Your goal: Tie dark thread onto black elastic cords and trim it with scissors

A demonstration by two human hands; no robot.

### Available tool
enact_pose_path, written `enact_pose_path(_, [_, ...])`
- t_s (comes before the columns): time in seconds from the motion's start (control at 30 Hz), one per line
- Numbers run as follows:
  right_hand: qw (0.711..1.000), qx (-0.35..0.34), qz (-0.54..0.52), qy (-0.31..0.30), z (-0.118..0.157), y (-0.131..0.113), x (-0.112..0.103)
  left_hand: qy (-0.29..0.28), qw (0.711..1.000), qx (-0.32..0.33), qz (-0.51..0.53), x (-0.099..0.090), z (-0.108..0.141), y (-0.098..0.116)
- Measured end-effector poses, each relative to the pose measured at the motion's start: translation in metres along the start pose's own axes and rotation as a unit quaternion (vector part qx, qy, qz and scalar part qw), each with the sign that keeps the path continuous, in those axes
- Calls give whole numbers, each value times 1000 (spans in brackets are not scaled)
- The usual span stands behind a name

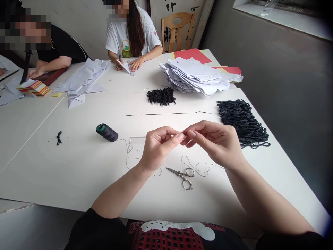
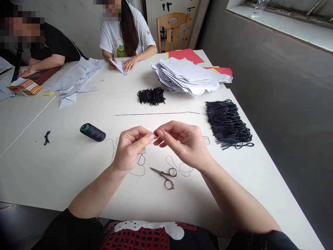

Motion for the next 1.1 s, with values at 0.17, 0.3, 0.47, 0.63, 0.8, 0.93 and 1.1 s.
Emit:
enact_pose_path(0.17, [1000,-3,13,-1,-1,-3,-1,1,1000,-5,-7,0,0,0])
enact_pose_path(0.3, [1000,0,30,-3,-2,-5,-2,-3,1000,-8,-5,2,-1,1])
enact_pose_path(0.47, [999,-9,39,-6,-2,-6,-1,-10,1000,-6,3,3,0,1])
enact_pose_path(0.63, [999,-11,31,-3,-2,-6,-1,-14,1000,-6,4,2,0,0])
enact_pose_path(0.8, [1000,-7,16,4,-2,-3,0,-13,1000,-5,-5,2,-1,0])
enact_pose_path(0.93, [1000,-1,2,10,0,-2,-1,-17,1000,1,-1,3,-1,0])
enact_pose_path(1.1, [998,51,-43,-5,1,7,2,10,1000,18,-5,-3,-1,1])
Point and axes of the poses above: each hand's wrist, its own z-axis away from the middle knuckle, its own x-axis out of the palm, y = z × x, the point moved 10 cm from there along -z, towards the middle knuckle, and after that the axes turned 13 degrees about -x, right-handed, at the moved point
